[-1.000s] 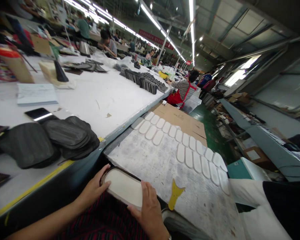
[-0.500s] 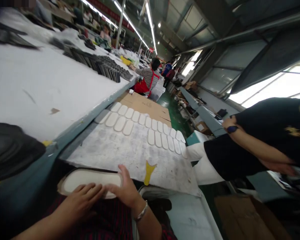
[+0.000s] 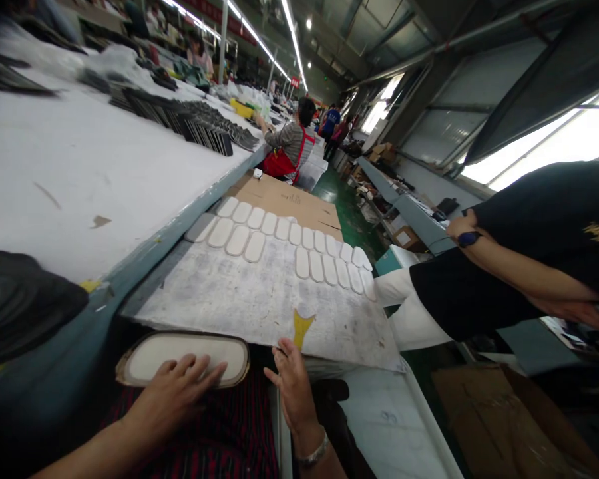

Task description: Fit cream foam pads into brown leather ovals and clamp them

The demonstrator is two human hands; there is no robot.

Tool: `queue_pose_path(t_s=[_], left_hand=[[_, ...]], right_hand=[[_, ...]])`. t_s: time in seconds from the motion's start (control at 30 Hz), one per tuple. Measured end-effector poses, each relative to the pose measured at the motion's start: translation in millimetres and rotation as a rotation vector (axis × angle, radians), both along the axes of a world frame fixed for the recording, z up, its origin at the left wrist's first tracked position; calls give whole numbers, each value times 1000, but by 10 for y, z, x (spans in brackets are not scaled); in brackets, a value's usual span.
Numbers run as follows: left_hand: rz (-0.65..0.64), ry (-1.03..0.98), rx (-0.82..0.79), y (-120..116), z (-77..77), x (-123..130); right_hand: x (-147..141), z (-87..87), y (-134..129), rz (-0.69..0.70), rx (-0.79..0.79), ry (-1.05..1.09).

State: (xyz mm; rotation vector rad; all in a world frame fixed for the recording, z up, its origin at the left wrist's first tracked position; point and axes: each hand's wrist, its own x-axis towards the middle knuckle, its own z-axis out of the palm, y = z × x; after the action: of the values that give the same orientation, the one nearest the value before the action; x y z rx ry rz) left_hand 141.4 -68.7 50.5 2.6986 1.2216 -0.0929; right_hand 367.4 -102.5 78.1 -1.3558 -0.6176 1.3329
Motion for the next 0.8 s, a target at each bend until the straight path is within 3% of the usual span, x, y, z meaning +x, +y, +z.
queue_pose_path(t_s=[0.17, 0.33, 0.47, 0.63, 0.8], left_hand=[[-4, 10, -21, 3, 57, 7], [3, 15, -16, 7, 86, 18], [-10, 22, -24, -10, 46, 13], [-18, 18, -36, -24, -21, -21], [-21, 3, -33, 3, -49, -29]], right_hand=[[-26, -398, 17, 70, -157, -119], [-112, -630, 68, 201, -189, 126], [-167, -675, 74, 227, -183, 184], [-349, -625, 47, 327, -315, -181], [-468, -515, 17, 252, -356, -26]])
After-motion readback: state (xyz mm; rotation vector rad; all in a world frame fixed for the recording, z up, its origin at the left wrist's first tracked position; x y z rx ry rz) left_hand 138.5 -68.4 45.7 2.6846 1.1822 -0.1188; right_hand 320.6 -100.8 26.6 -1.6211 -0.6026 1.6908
